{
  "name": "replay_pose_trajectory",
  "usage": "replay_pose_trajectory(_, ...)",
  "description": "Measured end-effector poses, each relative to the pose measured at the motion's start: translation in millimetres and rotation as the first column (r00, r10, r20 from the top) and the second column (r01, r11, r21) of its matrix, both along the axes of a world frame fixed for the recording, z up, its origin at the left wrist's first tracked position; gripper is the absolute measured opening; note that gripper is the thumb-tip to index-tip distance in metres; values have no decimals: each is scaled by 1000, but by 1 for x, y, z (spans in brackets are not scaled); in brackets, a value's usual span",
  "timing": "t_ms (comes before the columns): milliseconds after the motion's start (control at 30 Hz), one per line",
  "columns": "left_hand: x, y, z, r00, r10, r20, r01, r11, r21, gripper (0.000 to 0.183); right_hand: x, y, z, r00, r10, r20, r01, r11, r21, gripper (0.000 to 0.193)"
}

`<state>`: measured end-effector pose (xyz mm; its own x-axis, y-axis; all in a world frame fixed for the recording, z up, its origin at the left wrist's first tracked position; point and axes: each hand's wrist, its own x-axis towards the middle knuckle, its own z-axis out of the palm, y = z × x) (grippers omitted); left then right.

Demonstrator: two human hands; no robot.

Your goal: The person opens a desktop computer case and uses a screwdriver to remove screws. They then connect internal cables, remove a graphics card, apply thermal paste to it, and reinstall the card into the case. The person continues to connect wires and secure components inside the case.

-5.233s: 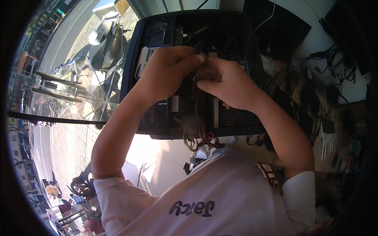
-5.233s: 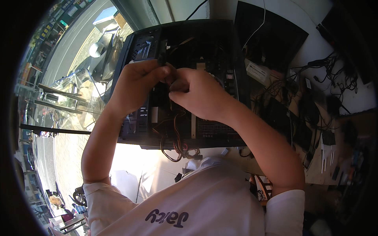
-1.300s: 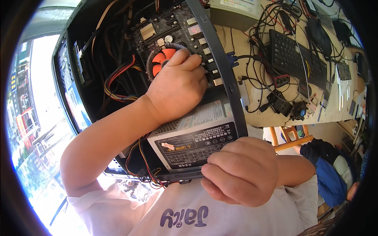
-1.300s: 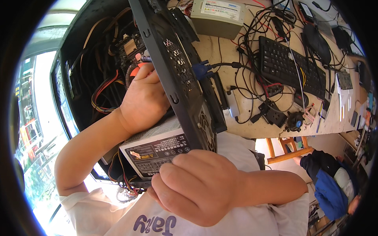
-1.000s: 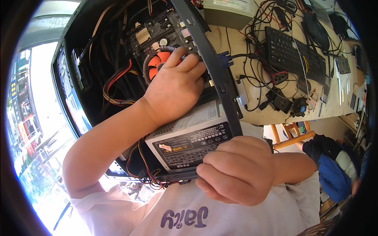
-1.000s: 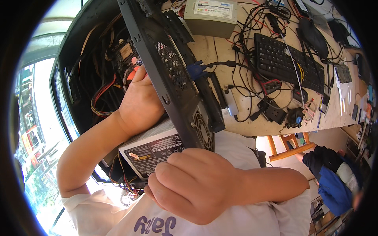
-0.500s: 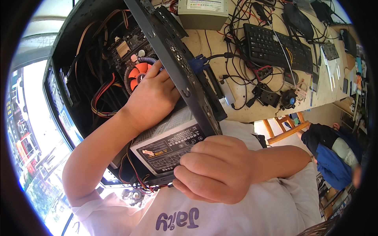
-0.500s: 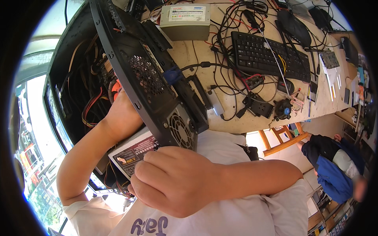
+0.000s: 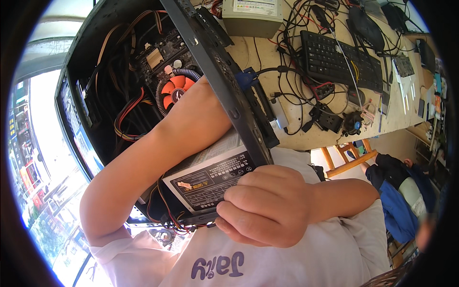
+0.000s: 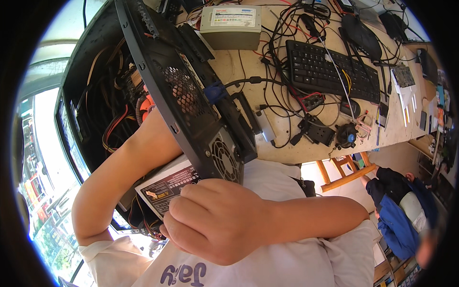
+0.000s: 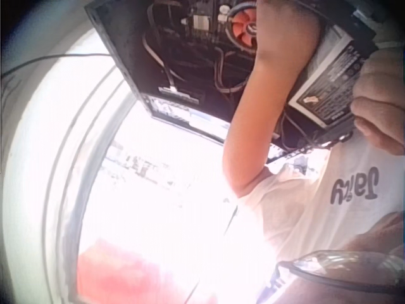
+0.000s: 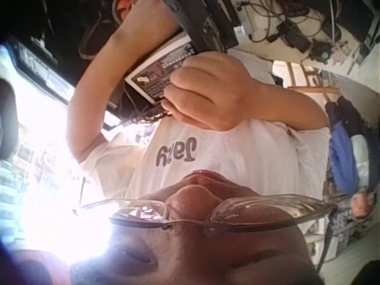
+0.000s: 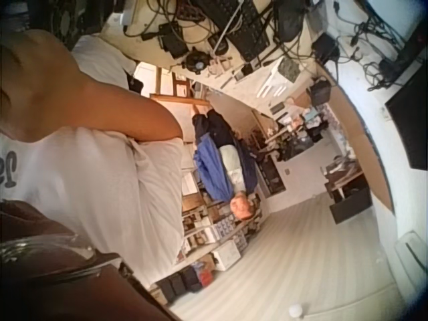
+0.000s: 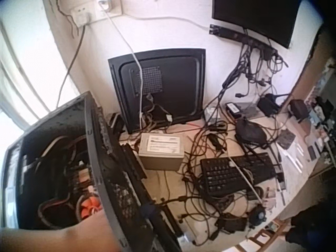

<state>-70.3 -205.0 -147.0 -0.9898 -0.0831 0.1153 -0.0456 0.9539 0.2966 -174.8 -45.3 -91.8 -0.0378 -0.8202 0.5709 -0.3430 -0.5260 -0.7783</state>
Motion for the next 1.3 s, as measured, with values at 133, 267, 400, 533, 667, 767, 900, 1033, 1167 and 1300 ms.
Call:
replay_pose_trajectory(133, 4, -5, -9, 995, 46, 84, -53, 996, 78, 21, 0, -1, -1, 1000, 9, 6, -9, 1000, -6, 25)
replay_pose_trajectory(267, 4, -3, 4, 987, 117, 111, -131, 982, 133, 25, -2, 0, -2, 1000, 24, 9, -23, 1000, -19, 25)
replay_pose_trajectory(400, 4, -7, 11, 972, 142, 185, -186, 950, 251, 24, 0, 2, -4, 999, 20, 26, -19, 999, -26, 27)
replay_pose_trajectory(533, 1, -1, 13, 980, 105, 171, -123, 987, 103, 20, -2, 3, -2, 999, 35, 15, -35, 999, -7, 28)
replay_pose_trajectory(667, 1, 2, 6, 992, 57, 110, -67, 994, 92, 14, -1, 3, -2, 1000, 21, -18, -21, 1000, -13, 28)
replay_pose_trajectory(767, 2, -3, -6, 999, 22, -29, -20, 999, 44, 10, -1, 0, 0, 1000, 27, -5, -27, 1000, 0, 26)
replay_pose_trajectory(900, 11, -12, 35, 903, 133, 409, -222, 958, 179, 22, -1, -3, 9, 998, 28, -62, -29, 999, -16, 15)
replay_pose_trajectory(1033, 49, -12, 121, 849, 506, 151, -521, 755, 398, 27, -2, -8, 11, 992, -24, -127, 20, 999, -30, 8)
replay_pose_trajectory(1167, 160, 37, 188, 597, 767, -235, -561, 609, 561, 25, -1, -3, 10, 981, -2, -196, 10, 999, 39, 7)
replay_pose_trajectory(1300, 225, 130, 152, 505, 815, -284, -639, 575, 512, 24, 17, 10, 22, 921, 106, -376, -136, 989, -54, 13)
